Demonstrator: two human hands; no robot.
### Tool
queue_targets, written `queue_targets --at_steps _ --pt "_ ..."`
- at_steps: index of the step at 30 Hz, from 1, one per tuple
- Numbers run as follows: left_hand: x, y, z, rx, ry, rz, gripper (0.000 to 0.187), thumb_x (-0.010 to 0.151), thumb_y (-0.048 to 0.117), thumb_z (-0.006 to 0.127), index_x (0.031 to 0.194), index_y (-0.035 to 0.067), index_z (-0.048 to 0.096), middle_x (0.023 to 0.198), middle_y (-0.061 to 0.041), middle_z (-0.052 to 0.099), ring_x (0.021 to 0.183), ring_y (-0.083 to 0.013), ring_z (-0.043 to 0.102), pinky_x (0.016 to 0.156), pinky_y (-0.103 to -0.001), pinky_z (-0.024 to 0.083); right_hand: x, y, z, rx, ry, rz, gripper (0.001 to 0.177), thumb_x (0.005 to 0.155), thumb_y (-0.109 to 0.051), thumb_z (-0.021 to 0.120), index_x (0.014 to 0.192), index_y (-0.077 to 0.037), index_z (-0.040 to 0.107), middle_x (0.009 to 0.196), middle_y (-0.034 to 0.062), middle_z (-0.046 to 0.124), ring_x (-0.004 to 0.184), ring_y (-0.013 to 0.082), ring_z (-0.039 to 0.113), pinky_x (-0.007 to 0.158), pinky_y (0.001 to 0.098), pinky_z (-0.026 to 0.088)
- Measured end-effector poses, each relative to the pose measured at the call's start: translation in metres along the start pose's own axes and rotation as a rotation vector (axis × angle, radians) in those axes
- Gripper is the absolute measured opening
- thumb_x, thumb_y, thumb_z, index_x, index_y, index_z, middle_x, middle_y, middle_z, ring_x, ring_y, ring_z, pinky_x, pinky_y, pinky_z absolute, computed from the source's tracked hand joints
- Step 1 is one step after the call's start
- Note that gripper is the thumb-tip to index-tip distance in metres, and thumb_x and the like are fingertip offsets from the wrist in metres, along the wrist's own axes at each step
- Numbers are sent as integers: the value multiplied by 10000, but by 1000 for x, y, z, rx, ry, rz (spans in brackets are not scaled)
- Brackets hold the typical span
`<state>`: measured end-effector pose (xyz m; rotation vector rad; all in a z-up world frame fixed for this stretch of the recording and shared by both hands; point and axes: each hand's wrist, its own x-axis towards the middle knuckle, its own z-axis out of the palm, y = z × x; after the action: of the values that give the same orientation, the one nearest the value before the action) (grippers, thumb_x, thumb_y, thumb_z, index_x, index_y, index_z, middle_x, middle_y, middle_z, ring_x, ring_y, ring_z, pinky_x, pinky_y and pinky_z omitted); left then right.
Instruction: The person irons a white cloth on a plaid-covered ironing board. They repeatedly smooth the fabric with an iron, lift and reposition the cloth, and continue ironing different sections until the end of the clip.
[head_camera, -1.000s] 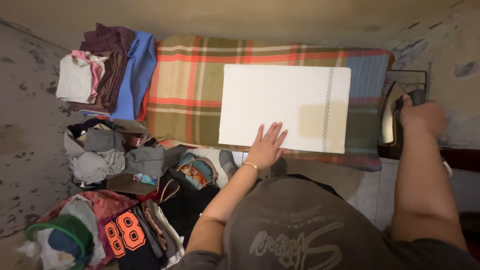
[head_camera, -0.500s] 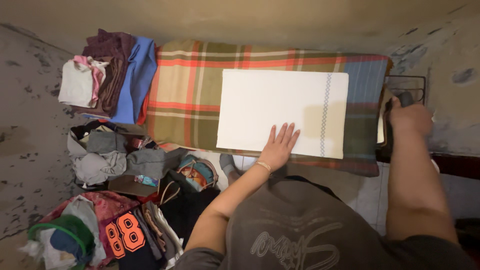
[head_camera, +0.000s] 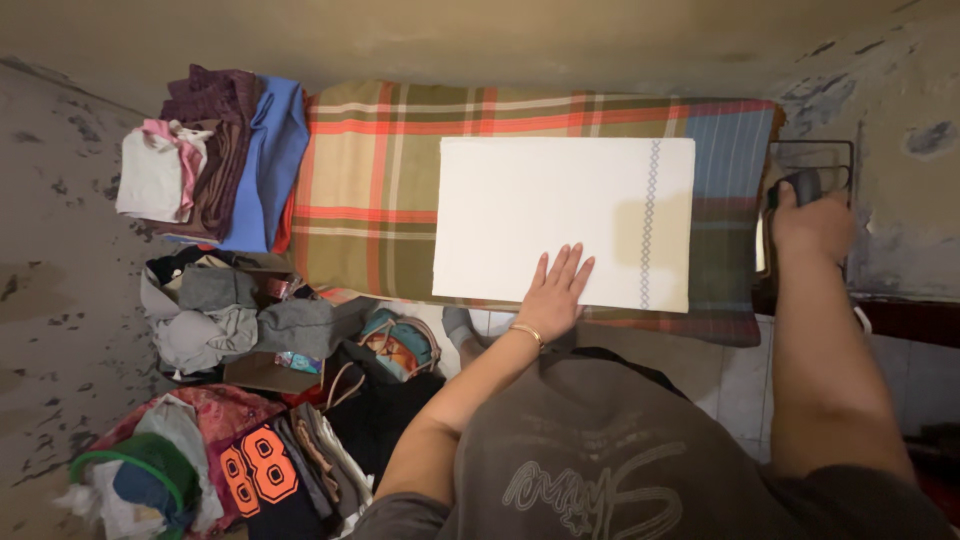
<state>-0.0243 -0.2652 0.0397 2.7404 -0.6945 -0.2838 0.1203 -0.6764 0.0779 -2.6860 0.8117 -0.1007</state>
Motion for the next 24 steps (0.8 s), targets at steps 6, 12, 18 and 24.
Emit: queue_targets --at_steps 6,12,18,24 --pt "-3 0 -1 -18 43 2 963 941 342 751 1736 67 280 1835 -216 184 1704 -376 184 1364 -628 137 -100 -9 -2 -46 103 -316 483 1192 -409 760 1291 53 659 1338 319 584 1323 522 558 1140 628 432" --pt "-21 -11 4 -29 178 -33 831 968 277 732 1684 11 405 1801 -230 293 1687 -382 277 1369 -644 182 -209 -31 41 281 -218 -128 855 921 -390 881 1518 97 512 1431 375 598 1292 506 619 1080 526 495" --pt "-42 -22 -1 -65 269 -142 775 981 273 723 1662 25 446 1784 -230 331 1668 -395 299 1348 -658 195 -191 -30 61 434 -221 10 665 870 -276 905 1379 85 672 1257 286 768 1141 403 765 988 465 589" --pt "-75 -43 -13 -177 237 2 760 1017 327 724 1668 45 452 1796 -250 321 1675 -420 290 1365 -592 231 -192 -92 34 763 -251 -67 423 973 -144 809 1335 65 741 1242 211 815 1105 276 783 976 384 601"
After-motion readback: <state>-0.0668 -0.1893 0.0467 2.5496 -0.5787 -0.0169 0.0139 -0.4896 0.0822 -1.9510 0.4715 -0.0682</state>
